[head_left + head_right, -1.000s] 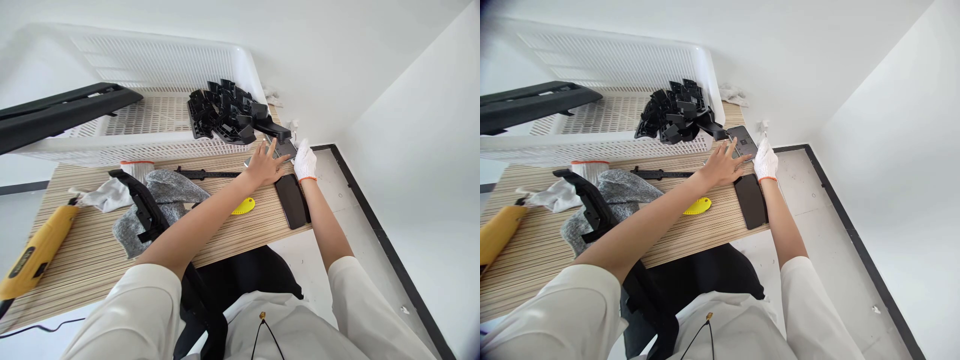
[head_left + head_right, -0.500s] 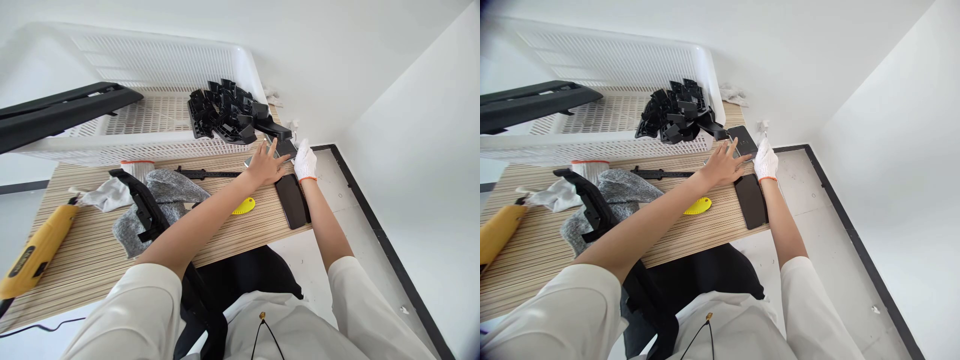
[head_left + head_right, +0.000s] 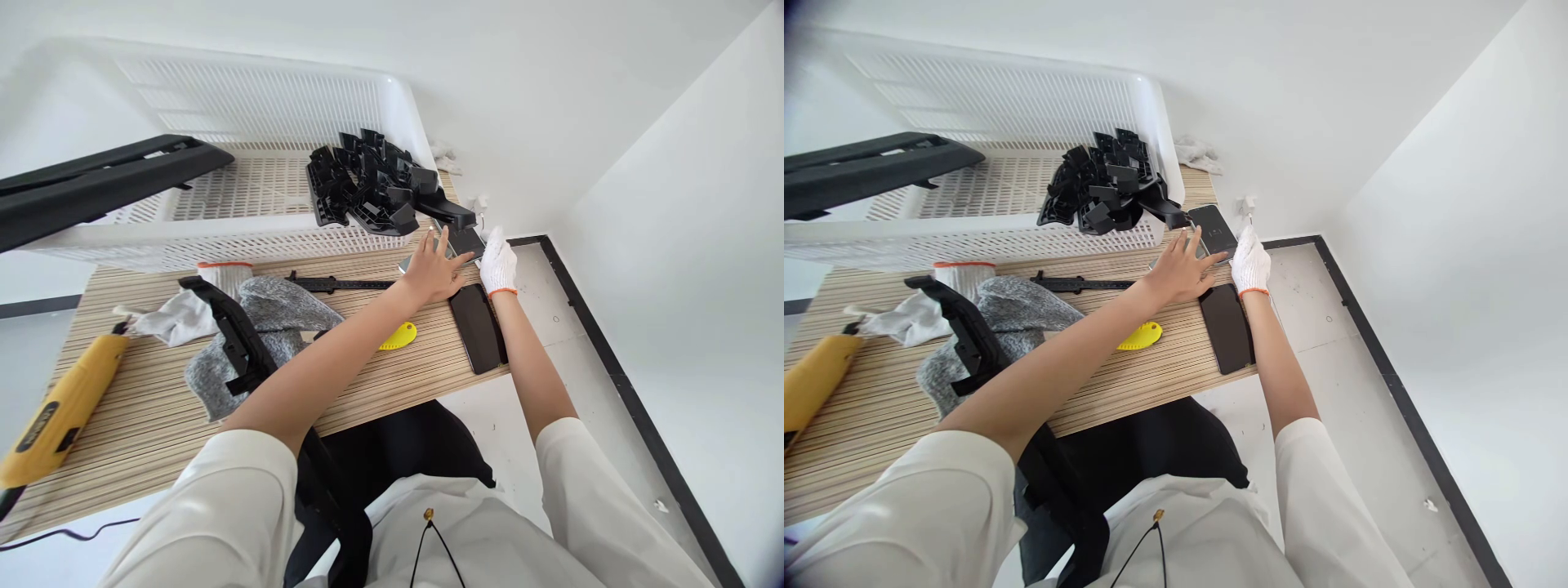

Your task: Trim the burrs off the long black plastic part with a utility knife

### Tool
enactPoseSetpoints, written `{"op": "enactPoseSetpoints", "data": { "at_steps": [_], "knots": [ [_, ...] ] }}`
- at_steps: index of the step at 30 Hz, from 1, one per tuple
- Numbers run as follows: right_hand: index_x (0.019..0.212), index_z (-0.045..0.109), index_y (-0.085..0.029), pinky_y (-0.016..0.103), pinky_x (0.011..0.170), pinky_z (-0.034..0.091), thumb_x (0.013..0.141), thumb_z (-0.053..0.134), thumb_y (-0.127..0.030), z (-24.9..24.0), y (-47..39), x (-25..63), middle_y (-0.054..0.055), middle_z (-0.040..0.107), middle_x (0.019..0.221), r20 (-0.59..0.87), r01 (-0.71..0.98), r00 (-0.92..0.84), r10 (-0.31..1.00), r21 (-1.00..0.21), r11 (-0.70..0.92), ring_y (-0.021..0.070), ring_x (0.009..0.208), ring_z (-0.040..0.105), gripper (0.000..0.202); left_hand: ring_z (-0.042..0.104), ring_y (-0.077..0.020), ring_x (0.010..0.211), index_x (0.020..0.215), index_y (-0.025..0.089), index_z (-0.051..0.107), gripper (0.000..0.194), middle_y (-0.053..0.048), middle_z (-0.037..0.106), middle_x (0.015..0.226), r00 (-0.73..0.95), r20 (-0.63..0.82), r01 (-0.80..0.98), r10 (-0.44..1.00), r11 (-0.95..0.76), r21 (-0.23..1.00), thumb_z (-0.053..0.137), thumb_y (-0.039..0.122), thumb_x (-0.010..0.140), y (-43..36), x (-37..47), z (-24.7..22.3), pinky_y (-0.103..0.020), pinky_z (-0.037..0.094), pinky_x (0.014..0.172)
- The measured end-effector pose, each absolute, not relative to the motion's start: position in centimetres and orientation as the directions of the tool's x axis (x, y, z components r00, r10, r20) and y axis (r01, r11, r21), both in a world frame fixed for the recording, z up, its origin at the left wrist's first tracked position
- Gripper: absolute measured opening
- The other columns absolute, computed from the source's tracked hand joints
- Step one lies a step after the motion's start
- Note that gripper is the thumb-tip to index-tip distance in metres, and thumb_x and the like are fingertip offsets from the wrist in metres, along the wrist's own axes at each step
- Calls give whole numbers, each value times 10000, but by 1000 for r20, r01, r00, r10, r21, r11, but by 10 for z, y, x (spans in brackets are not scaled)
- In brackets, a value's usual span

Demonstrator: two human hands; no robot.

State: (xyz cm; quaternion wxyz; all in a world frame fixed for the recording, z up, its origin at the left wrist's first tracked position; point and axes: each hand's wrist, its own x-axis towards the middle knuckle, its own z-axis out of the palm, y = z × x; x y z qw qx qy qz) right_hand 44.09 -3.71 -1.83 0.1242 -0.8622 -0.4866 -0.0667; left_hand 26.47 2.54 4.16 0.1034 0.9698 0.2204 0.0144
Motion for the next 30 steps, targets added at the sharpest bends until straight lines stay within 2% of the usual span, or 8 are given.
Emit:
{"op": "enactPoseSetpoints", "data": {
  "at_steps": [9,18,23,30],
  "knots": [
    [1541,276,33,474,1066,472,849,520,-85,-15,-38,440,249,521,1471,213,865,501,839,-142,-481,339,1299,554,744,195,-460,1520,1546,315,381,570,-132,154,1692,901,-24,430,434,-881,196,430,437,991,24,265,42,-588,177,1201],
    [1547,289,15,465,1075,467,891,460,-85,-16,-38,439,240,541,1452,227,857,515,827,-158,-490,320,1305,554,685,191,-450,1524,1545,314,385,566,-119,158,1694,903,-17,424,430,-884,198,424,439,994,25,266,40,-593,170,1202],
    [1560,273,-15,480,1053,477,917,493,-171,-16,-37,438,264,527,1452,265,857,515,815,-173,-486,332,1284,570,697,180,-459,1524,1546,315,382,566,-119,152,1695,900,-35,432,435,-880,195,418,443,996,25,265,41,-582,161,1207],
    [1557,293,-28,482,1044,481,929,510,-223,-16,-36,438,270,518,1450,232,847,531,815,-148,-510,343,1280,568,693,197,-446,1522,1543,316,390,559,-102,161,1696,899,-28,435,438,-880,193,404,438,997,25,266,40,-584,165,1206]
  ]
}}
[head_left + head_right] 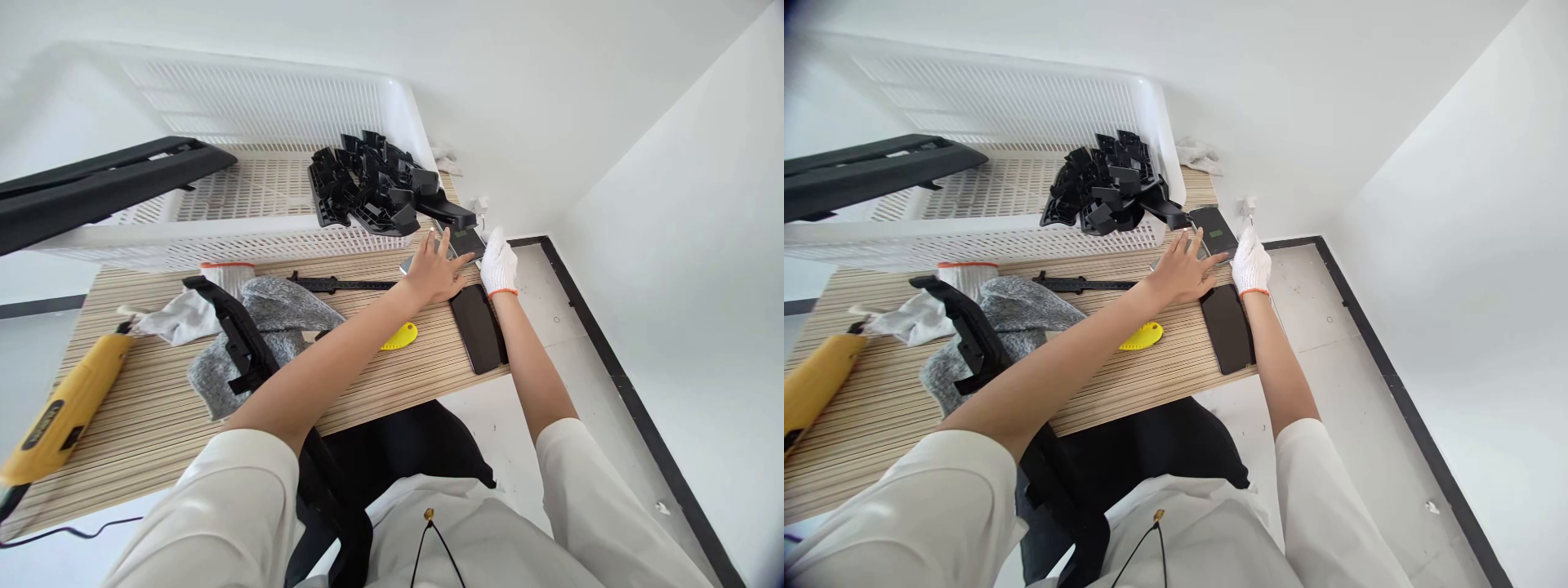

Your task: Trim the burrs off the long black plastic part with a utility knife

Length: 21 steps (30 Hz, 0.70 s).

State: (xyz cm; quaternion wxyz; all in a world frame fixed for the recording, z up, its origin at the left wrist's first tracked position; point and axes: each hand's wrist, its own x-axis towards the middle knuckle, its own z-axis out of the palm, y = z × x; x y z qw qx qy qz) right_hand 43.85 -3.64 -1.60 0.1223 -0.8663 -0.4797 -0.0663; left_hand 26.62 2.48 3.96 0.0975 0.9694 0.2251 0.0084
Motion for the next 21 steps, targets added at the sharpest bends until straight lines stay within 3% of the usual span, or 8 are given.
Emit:
{"op": "enactPoseSetpoints", "data": {
  "at_steps": [8,13,17,21],
  "knots": [
    [1565,287,-34,491,1024,506,942,488,-246,-19,-35,440,255,526,1440,256,849,526,811,-109,-516,355,1285,567,688,188,-441,1526,1544,312,388,561,-88,169,1696,896,-26,440,443,-877,193,406,437,997,24,266,41,-582,154,1210],
    [1548,275,34,461,1065,477,894,510,-140,-18,-38,441,258,514,1468,219,867,498,839,-102,-487,339,1299,552,717,207,-450,1516,1529,225,432,583,-116,184,1690,852,16,510,523,-836,203,419,443,988,26,268,40,-593,131,1218],
    [1548,287,17,468,1053,483,915,453,-136,-20,-37,442,241,537,1453,236,860,510,827,-117,-496,332,1293,560,672,224,-459,1508,1555,181,377,630,-162,194,1679,852,8,514,524,-838,183,451,412,974,27,269,43,-586,136,1220],
    [1551,289,6,487,1044,488,928,422,-137,-22,-35,442,259,538,1442,252,856,515,819,-106,-506,340,1282,571,652,219,-434,1519,1574,260,327,609,-136,194,1684,881,23,462,473,-868,181,431,379,987,24,267,45,-581,170,1210]
  ]
}}
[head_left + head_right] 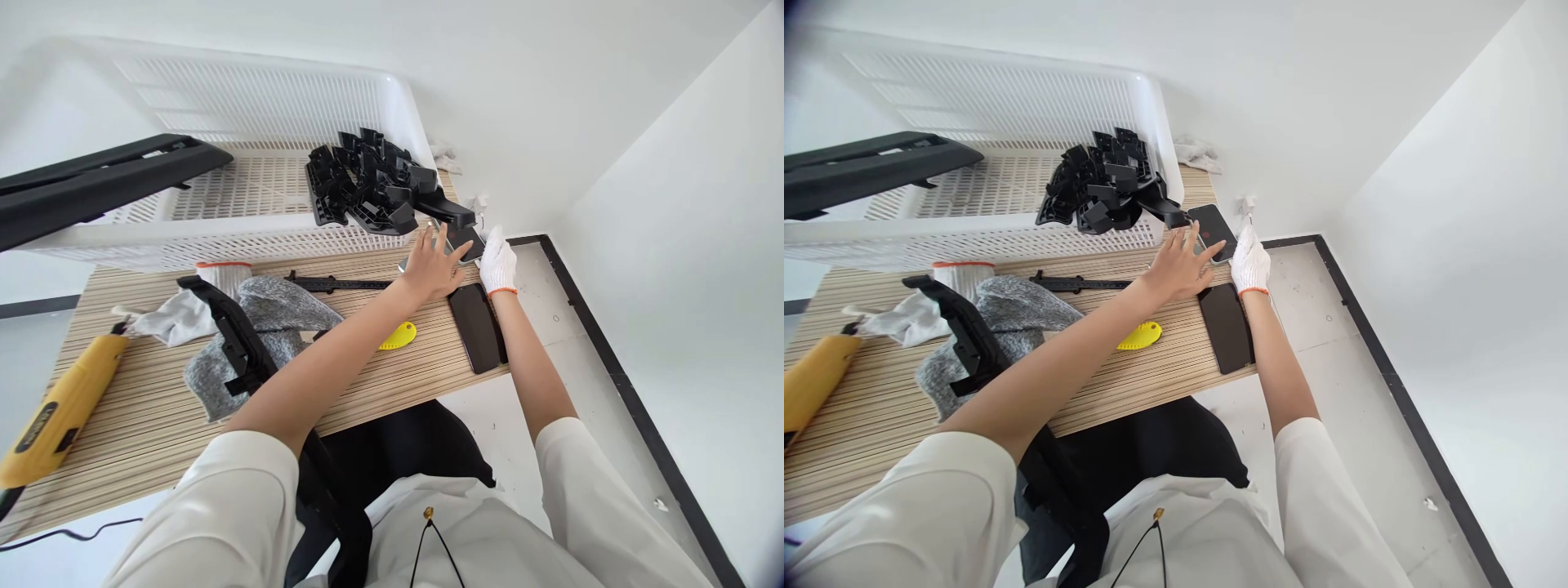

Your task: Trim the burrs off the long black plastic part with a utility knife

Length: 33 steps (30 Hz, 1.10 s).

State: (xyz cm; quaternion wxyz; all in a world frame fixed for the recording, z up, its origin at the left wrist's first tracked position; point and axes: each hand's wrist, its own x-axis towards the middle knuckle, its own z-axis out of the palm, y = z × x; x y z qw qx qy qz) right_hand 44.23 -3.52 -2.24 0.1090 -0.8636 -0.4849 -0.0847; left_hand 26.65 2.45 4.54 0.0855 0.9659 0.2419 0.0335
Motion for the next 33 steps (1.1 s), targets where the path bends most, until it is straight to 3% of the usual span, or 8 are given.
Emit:
{"op": "enactPoseSetpoints", "data": {
  "at_steps": [5,14,22,33],
  "knots": [
    [1543,272,38,467,1041,487,912,465,-143,-21,-36,442,286,516,1452,230,860,508,830,-96,-500,345,1290,557,685,190,-419,1533,1530,315,414,538,-89,183,1693,894,20,435,447,-880,192,410,397,998,25,264,43,-579,181,1209],
    [1568,251,-10,494,1028,502,951,494,-287,-22,-35,442,278,502,1455,243,857,509,826,-53,-513,361,1284,560,719,227,-423,1520,1550,349,359,558,-105,170,1693,893,4,442,450,-878,183,431,397,998,24,264,42,-594,199,1193],
    [1563,259,0,456,1072,471,913,531,-189,-16,-36,440,266,490,1484,183,845,533,826,-65,-530,331,1314,542,730,223,-431,1520,1537,333,396,545,-99,168,1694,891,-23,448,453,-873,194,414,417,999,24,265,43,-579,200,1200],
    [1549,262,25,488,1066,469,888,455,-93,-14,-38,439,259,538,1446,211,859,512,833,-149,-490,332,1327,532,699,218,-428,1522,1530,323,413,539,-89,151,1700,889,-26,451,456,-867,210,411,410,998,24,266,43,-579,181,1206]
  ]
}}
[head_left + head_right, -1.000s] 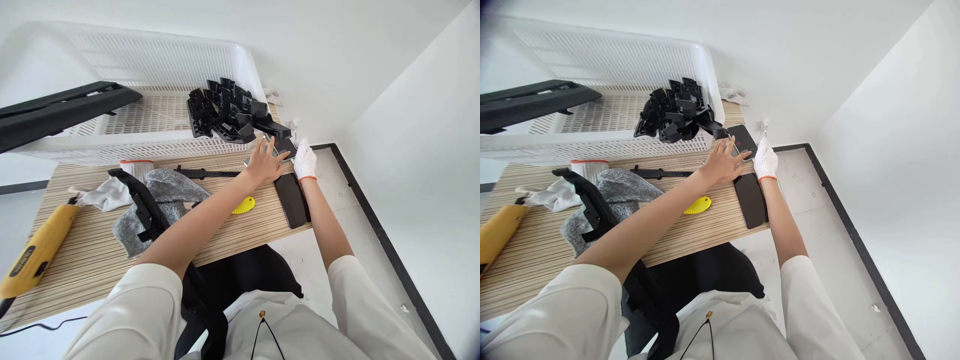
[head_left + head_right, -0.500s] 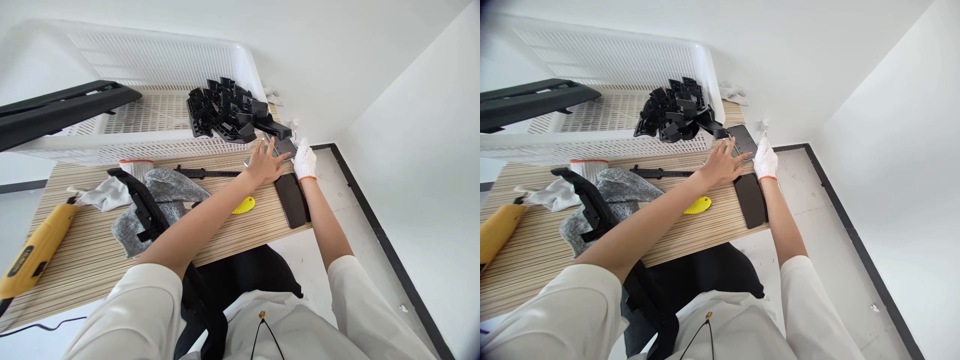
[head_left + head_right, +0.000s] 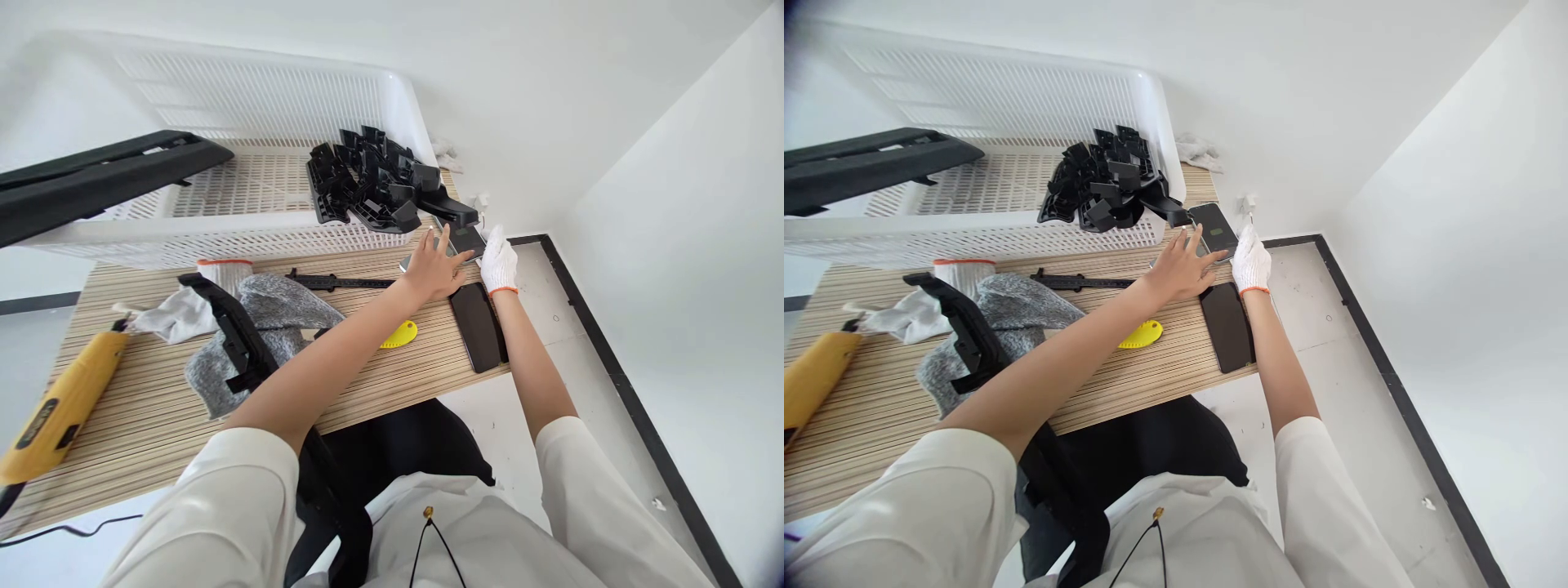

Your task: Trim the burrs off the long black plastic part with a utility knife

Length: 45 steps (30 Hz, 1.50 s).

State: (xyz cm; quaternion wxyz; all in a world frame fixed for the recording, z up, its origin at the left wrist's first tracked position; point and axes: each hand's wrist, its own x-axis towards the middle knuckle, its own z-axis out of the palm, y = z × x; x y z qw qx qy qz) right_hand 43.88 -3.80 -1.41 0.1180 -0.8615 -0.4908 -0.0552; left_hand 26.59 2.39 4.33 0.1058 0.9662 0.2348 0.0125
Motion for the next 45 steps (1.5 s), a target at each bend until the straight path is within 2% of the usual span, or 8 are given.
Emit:
{"op": "enactPoseSetpoints", "data": {
  "at_steps": [5,10,12,18,26,31,41,45],
  "knots": [
    [1542,270,52,462,1077,465,898,440,-71,-13,-38,438,272,526,1451,183,850,526,830,-135,-509,322,1331,530,677,222,-437,1518,1534,316,407,544,-104,162,1695,892,-23,447,452,-872,198,412,405,997,24,266,43,-585,187,1201],
    [1568,272,-26,490,1044,491,925,457,-153,-17,-36,440,259,529,1444,236,862,506,829,-121,-492,341,1309,549,680,214,-437,1522,1536,316,403,548,-105,153,1697,892,-22,446,451,-871,206,415,401,994,24,266,42,-590,178,1207],
    [1567,270,-25,504,1032,496,929,456,-180,-18,-36,441,269,525,1441,248,861,508,825,-123,-494,354,1294,560,682,217,-434,1523,1532,314,410,546,-103,150,1698,893,-15,443,450,-872,208,414,402,993,24,266,41,-593,184,1205],
    [1550,267,20,487,1059,472,886,447,-108,-16,-37,441,255,541,1442,209,867,498,841,-134,-480,334,1299,554,699,210,-442,1522,1531,304,415,548,-107,142,1699,891,-21,448,454,-868,213,409,414,994,24,267,41,-596,175,1206],
    [1555,264,19,474,1060,472,895,460,-112,-12,-37,438,250,533,1454,167,846,532,830,-131,-516,332,1311,543,701,219,-431,1522,1533,305,410,551,-100,159,1697,891,-17,446,453,-869,212,414,402,991,23,267,41,-588,171,1208],
    [1561,266,6,496,1043,491,921,430,-136,-15,-36,439,267,529,1447,216,852,523,824,-131,-507,340,1314,543,676,211,-432,1524,1533,304,411,552,-107,147,1698,893,-8,441,450,-871,219,411,414,992,24,266,40,-595,170,1207],
    [1548,262,31,446,1071,464,922,447,-95,-9,-38,434,263,500,1484,192,851,524,830,-143,-505,319,1305,546,665,211,-449,1518,1541,296,402,555,-125,157,1692,890,-24,452,456,-870,196,407,400,996,22,266,44,-571,165,1216],
    [1552,270,22,465,1074,465,912,465,-96,-10,-37,434,253,502,1485,187,849,528,828,-114,-516,333,1311,541,679,204,-435,1525,1536,308,406,551,-104,152,1697,891,-16,446,453,-871,207,414,392,991,23,267,41,-591,166,1209]
  ]
}}
